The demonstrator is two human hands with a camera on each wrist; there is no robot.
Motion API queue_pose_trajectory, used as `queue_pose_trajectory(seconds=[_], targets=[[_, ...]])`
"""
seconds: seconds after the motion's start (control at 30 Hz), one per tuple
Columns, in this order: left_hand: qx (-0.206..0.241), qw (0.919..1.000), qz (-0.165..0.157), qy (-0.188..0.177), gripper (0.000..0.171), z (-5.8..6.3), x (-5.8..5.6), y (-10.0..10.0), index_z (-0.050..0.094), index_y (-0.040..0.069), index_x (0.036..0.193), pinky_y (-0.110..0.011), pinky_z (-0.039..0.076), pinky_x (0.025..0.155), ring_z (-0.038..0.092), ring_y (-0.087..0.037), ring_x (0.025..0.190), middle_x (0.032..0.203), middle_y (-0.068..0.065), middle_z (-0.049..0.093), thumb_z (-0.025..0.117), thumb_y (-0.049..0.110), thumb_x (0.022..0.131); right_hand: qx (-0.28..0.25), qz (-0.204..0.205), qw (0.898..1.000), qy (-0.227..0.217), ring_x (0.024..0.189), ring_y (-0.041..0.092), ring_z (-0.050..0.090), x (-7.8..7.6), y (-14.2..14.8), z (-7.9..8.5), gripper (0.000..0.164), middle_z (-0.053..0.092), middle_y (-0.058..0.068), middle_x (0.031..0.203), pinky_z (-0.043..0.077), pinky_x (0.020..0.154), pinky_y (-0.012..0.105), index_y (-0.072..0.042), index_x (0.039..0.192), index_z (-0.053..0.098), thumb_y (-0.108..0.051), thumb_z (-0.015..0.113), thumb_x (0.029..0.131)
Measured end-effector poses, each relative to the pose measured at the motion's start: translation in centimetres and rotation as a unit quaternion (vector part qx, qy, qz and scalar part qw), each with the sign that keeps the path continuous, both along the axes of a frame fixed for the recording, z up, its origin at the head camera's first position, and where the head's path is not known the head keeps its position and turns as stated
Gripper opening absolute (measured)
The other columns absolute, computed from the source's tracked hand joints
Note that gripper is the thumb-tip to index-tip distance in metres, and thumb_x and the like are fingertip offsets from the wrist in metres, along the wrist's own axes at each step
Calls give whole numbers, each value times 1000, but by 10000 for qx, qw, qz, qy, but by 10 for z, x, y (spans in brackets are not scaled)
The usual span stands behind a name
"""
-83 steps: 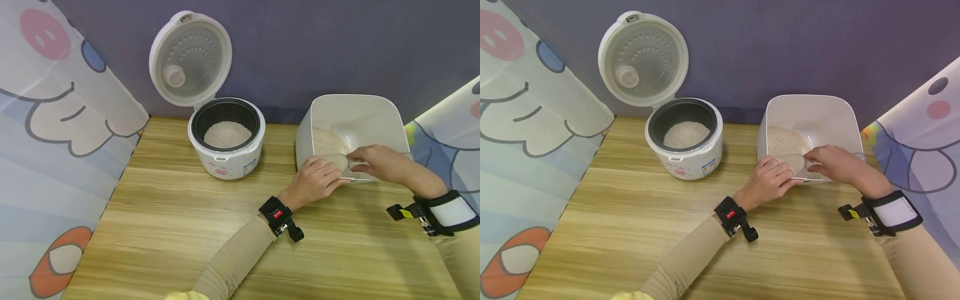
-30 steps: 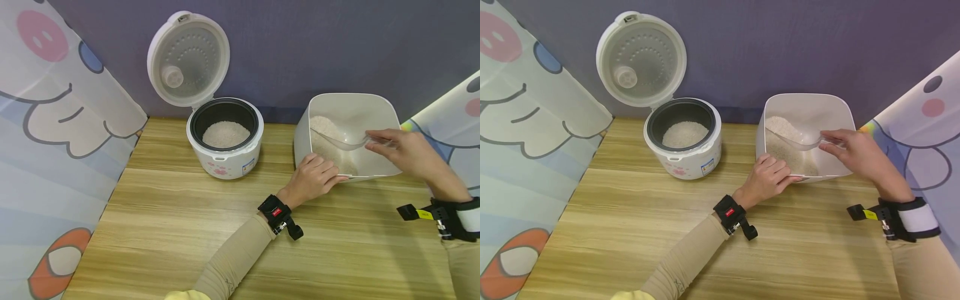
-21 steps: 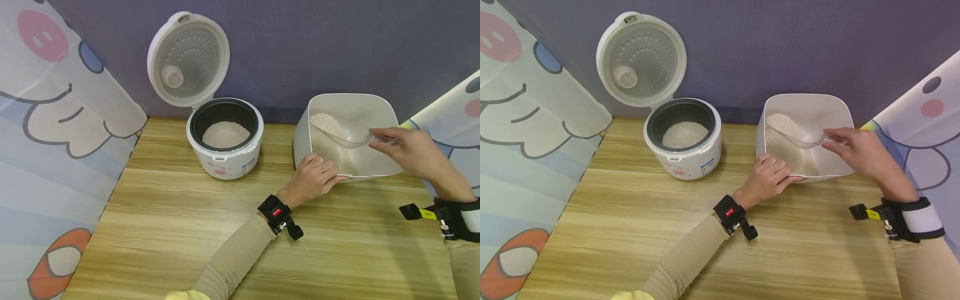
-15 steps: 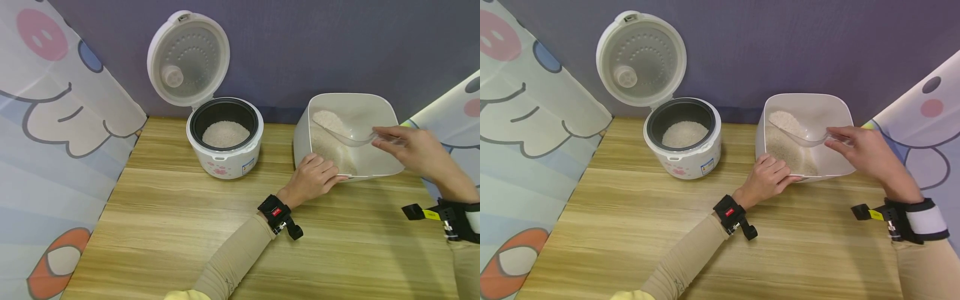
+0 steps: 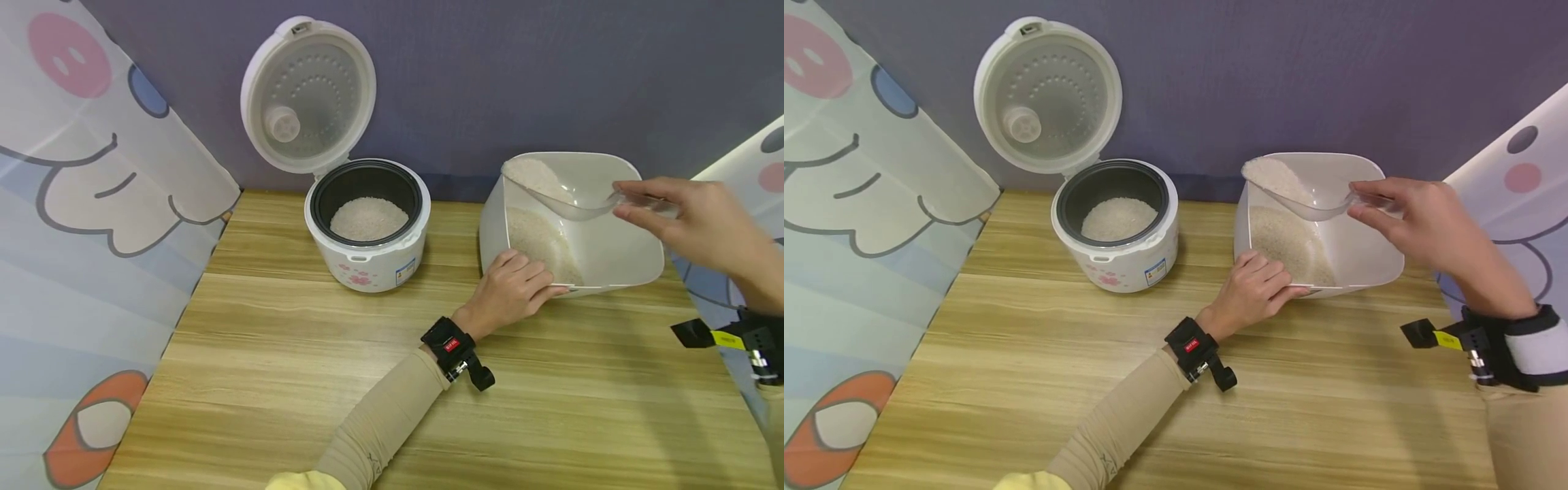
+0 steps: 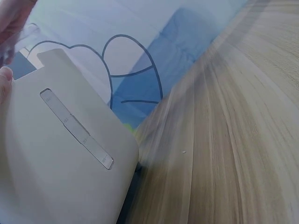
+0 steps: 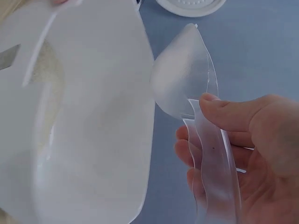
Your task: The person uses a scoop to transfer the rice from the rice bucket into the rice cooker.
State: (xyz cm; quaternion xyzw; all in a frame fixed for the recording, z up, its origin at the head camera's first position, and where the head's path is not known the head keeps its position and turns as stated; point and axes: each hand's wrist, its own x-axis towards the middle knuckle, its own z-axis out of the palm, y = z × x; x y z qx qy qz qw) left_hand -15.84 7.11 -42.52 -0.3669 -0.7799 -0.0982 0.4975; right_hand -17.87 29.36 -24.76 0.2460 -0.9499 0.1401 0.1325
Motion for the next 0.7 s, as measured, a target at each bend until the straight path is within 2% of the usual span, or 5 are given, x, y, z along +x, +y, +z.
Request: queue_pose_trajectory(seconds=[0.23,0.43,0.5,0.6,0.7], targets=[[28,10000,-47,-67,37,-1,-2,0,64,24,82,-27,40,91,53,-7,78,81,14,60,51,48,107,258,320,9991,132,79,-8,55,-11,-28,21,36,76,22,103,33,64,10,-1,126,72,-16,77,93],[19,9999,-41,-125,36,-1,-1,0,65,25,83,-27,40,92,56,-6,81,84,14,63,52,49,106,321,692,9971,30,82,0,57,-23,-58,30,35,76,18,109,35,65,15,-3,128,71,-18,74,96],[18,10000,-26,-79,36,-1,-1,0,65,25,84,-27,40,92,56,-6,82,85,14,63,52,49,106,320,816,9961,-47,86,11,66,-26,-70,31,35,75,20,112,36,67,16,-1,129,70,-17,73,97],[25,10000,-2,-4,36,-1,-2,0,66,25,84,-28,40,92,56,-6,82,85,14,63,52,48,107,239,1030,9943,-107,97,34,71,-30,-90,32,36,74,22,114,45,75,28,2,129,69,-14,71,97],[32,10000,6,57,35,-1,-2,1,66,25,84,-28,40,93,56,-6,82,85,14,63,52,48,106,267,1206,9923,-102,100,41,71,-32,-109,32,36,73,25,116,50,77,45,5,129,67,-12,70,98]])
